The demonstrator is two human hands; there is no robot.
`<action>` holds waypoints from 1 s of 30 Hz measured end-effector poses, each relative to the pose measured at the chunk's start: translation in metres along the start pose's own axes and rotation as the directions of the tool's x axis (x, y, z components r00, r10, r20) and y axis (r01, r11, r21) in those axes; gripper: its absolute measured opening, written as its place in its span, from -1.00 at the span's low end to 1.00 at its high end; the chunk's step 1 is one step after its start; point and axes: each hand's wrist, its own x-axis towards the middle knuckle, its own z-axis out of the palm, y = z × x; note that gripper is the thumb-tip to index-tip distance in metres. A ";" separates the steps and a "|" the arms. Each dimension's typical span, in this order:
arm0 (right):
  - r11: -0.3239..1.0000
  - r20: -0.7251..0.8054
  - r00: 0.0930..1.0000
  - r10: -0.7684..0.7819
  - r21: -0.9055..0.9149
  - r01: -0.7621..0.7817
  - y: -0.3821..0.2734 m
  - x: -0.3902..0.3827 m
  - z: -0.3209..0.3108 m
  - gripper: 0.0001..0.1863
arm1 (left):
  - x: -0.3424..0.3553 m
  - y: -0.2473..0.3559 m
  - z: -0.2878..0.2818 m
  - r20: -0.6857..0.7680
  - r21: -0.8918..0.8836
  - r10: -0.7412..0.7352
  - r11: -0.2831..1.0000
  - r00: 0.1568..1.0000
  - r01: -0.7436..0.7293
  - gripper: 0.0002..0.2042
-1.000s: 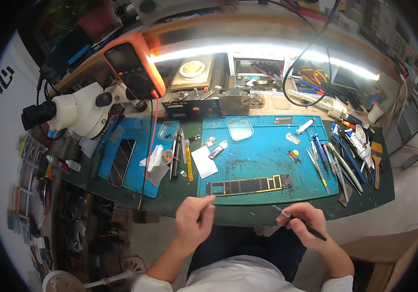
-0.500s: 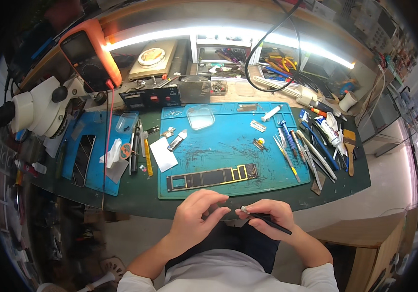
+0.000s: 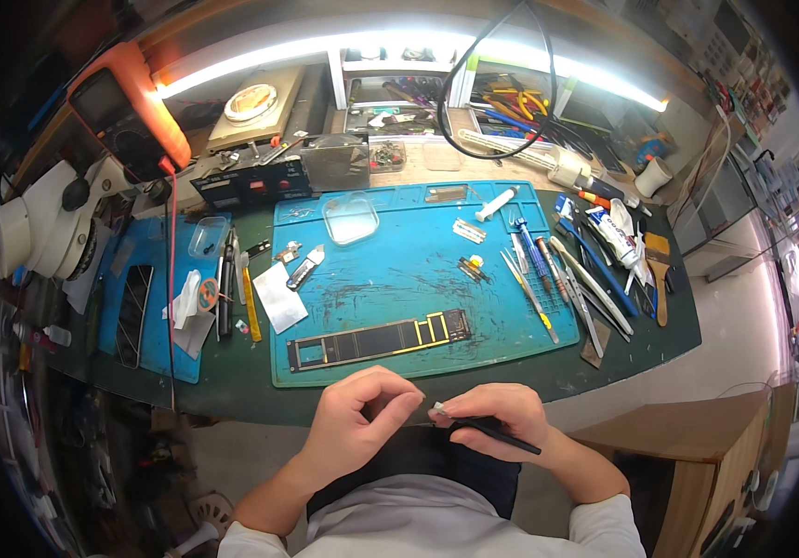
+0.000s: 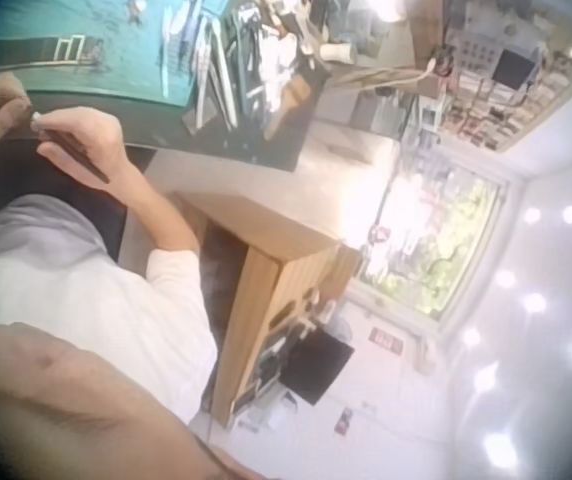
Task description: The person handles a smartphone with a cracked screen, then picks up and manipulates a small electronic component, possibly a connector or ribbon cable, on a cluttered workbench. The person also briefly handles a small orange box and a tube of adhesive.
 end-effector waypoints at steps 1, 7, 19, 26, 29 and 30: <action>0.998 -0.011 0.999 -0.042 -0.055 0.041 -0.002 0.001 -0.001 -0.64 | 0.002 -0.001 0.000 -0.006 -0.054 -0.018 0.998 1.000 0.017 -0.94; 0.916 -0.032 0.962 -0.273 -0.314 0.250 -0.003 -0.002 -0.005 -0.59 | 0.004 -0.001 0.000 -0.019 -0.104 -0.117 0.988 0.993 0.115 -0.90; 0.726 -0.177 0.979 -0.096 -0.686 -0.053 -0.002 -0.009 -0.030 -0.61 | 0.031 0.008 0.026 0.187 0.737 0.387 0.552 0.903 -0.390 -0.53; 0.687 -0.151 0.983 -0.108 -0.725 -0.036 0.008 -0.011 -0.028 -0.57 | 0.035 0.005 0.033 0.289 0.813 0.202 0.464 0.936 -0.351 -0.35; 0.695 -0.142 0.987 -0.080 -0.717 -0.047 0.008 -0.007 -0.028 -0.58 | 0.036 0.002 0.034 0.300 0.822 0.200 0.441 0.933 -0.359 -0.34; 0.690 -0.143 0.987 -0.074 -0.722 -0.053 0.009 -0.007 -0.028 -0.58 | 0.036 0.001 0.034 0.300 0.826 0.198 0.436 0.933 -0.358 -0.34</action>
